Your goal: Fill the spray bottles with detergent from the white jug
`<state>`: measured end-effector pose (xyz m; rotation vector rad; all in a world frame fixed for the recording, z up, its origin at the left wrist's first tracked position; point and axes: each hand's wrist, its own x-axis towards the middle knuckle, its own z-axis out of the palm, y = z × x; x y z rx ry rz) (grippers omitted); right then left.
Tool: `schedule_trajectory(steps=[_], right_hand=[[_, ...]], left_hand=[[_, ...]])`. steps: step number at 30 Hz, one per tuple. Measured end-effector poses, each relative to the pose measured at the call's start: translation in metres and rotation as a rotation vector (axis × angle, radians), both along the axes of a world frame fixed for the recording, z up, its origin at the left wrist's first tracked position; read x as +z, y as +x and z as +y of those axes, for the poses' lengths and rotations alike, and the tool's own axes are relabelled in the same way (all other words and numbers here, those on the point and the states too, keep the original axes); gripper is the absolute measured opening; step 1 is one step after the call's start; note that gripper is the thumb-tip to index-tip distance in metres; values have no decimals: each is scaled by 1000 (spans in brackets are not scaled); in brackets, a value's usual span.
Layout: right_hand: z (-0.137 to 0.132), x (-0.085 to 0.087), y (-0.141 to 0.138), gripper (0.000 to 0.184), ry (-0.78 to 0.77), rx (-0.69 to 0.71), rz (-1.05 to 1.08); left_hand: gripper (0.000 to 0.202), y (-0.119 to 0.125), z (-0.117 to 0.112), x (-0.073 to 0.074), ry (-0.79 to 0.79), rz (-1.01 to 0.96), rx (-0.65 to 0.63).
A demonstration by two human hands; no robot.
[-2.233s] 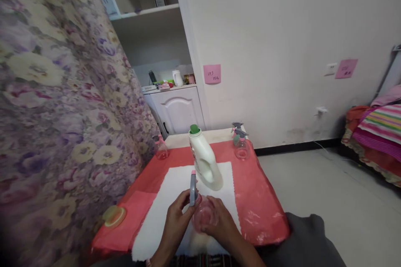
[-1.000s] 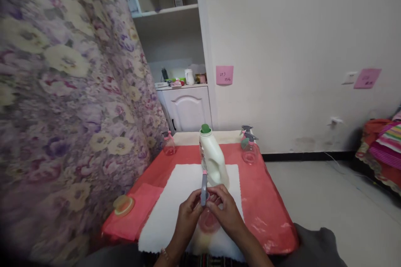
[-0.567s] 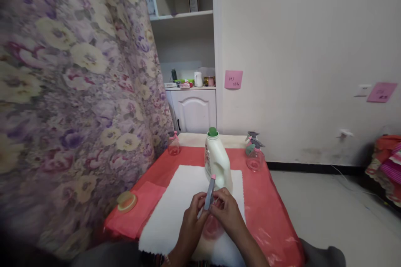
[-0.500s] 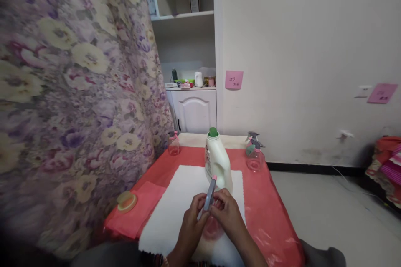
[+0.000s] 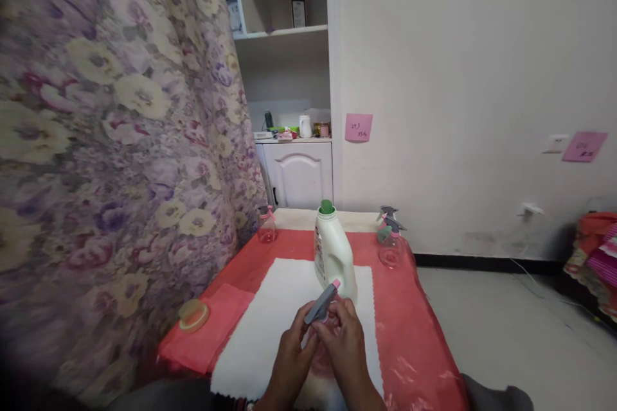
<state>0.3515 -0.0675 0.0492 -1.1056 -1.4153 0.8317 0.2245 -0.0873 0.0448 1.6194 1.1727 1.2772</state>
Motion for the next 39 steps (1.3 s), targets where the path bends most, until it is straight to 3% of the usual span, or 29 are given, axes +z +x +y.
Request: schedule_trajectory(steps=[4,8,15,19,26,32,35,39], right_hand=[[-2,-9,-6,10,42,-93,33],[-1,-18,-9,12,55,-93,54],[-2,-26,-14,10,50,-140,64],[-4,-32,-13,14,88,-151,53],[-10,-70,3,49,118,-183,-129],[-9,-108,-7,72,90,-241,-282],[-11,-109,-12,80,27,-226,-321],[-15,-96,-10,84,-108,-173,-320]], left_hand=[[36,-4,0,7,38,-33,-60],[36,-4,-2,20,79,-117,-80],[28,15,2,23,-49,-81,185],[18,18,8,22,-64,-15,241],[17,11,11,16,105,135,196],[16,5,14,15,124,162,98],[17,3,16,14,64,100,58],[29,0,18,11,-28,29,-22]])
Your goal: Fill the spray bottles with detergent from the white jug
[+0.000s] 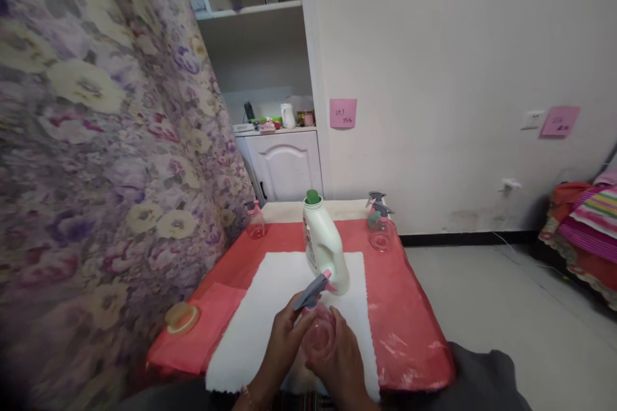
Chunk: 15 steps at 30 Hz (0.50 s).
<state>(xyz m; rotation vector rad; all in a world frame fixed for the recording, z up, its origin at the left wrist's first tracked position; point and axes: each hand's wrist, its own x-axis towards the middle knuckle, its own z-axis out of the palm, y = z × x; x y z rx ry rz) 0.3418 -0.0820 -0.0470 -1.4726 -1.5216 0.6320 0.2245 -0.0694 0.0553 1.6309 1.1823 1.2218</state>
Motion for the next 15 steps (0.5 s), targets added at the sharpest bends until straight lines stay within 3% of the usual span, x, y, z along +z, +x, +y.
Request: schedule_trajectory(steps=[4,7,15], right_hand=[[0,8,5,86,-80,22,36],[1,10,8,86,-29,83,178],[0,31,18,88,86,299,623]], left_hand=[[30,-3,2,-3,-37,-44,-20],[30,-3,2,2,-53,-65,-18],[30,3,-4,36,-34,-131,-13]])
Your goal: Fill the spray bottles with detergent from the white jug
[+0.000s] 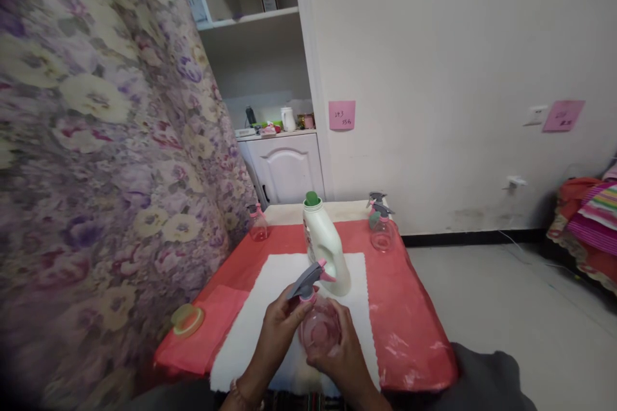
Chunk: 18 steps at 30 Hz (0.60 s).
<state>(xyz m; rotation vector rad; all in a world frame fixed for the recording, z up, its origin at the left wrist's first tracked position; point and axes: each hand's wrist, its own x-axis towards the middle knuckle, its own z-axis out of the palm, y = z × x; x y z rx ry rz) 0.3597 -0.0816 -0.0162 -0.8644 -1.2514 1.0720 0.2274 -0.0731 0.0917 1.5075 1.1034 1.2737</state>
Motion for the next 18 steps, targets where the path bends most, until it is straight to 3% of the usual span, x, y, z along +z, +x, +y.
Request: schedule_trajectory(steps=[5,9,15,18], right_hand=[[4,-2,6,95,-38,182,173],[1,1,6,99,-131,274,428],[-10,5,-2,62,-226,316,728],[-12,6,-8,51,-348,359,816]], left_hand=[[29,-1,-4,18,-26,-60,18],[31,-4,-6,25,-60,-115,29],[33,1,-12,25,-62,-158,37],[32,6,-16,24,-55,-147,37]])
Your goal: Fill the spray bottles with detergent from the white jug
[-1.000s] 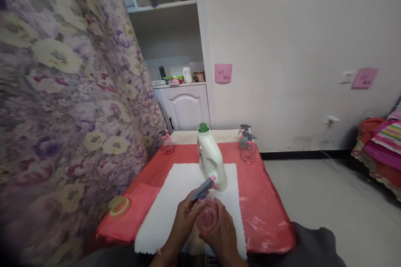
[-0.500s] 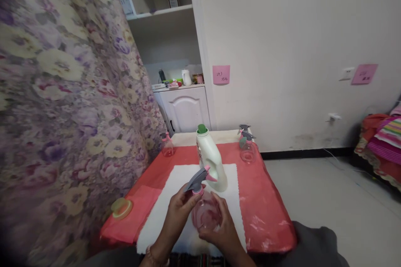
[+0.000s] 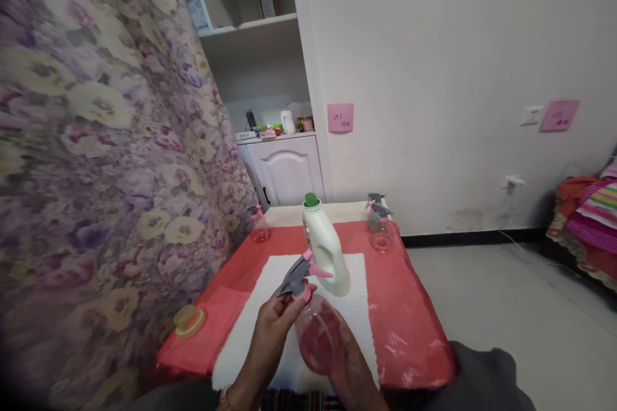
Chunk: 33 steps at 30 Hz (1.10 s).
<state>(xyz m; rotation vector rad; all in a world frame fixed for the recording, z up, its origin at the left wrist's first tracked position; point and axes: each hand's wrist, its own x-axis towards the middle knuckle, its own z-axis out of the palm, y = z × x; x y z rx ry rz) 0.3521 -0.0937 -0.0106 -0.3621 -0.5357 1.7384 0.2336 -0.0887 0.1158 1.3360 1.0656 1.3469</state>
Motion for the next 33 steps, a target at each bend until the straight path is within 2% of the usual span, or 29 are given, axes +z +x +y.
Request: schedule_trajectory(steps=[4,8,12,16,23,26,29,33], right_hand=[[-2,9,-2,51,-129,167,123],[-4,12,1,55,-295,319,137],[-3,2,2,60,-297,354,109],[-2,-2,1,66,-306,487,18],[-5,12,3,78,-290,471,53],[-5,16,4,78,-317,406,47],[-4,18,3,70,-273,378,45],[-3,16,3,53,-110,337,88]], left_hand=[[33,6,-4,-2,-10,5,3],[34,7,-6,-5,-6,38,-22],[35,8,-10,-7,-36,79,-58],[31,8,-11,-8,-45,83,-67],[31,0,-8,-20,14,50,5],[32,-1,-6,-22,26,35,64],[32,0,-6,-18,21,2,137],[33,1,-7,-13,5,-59,213]])
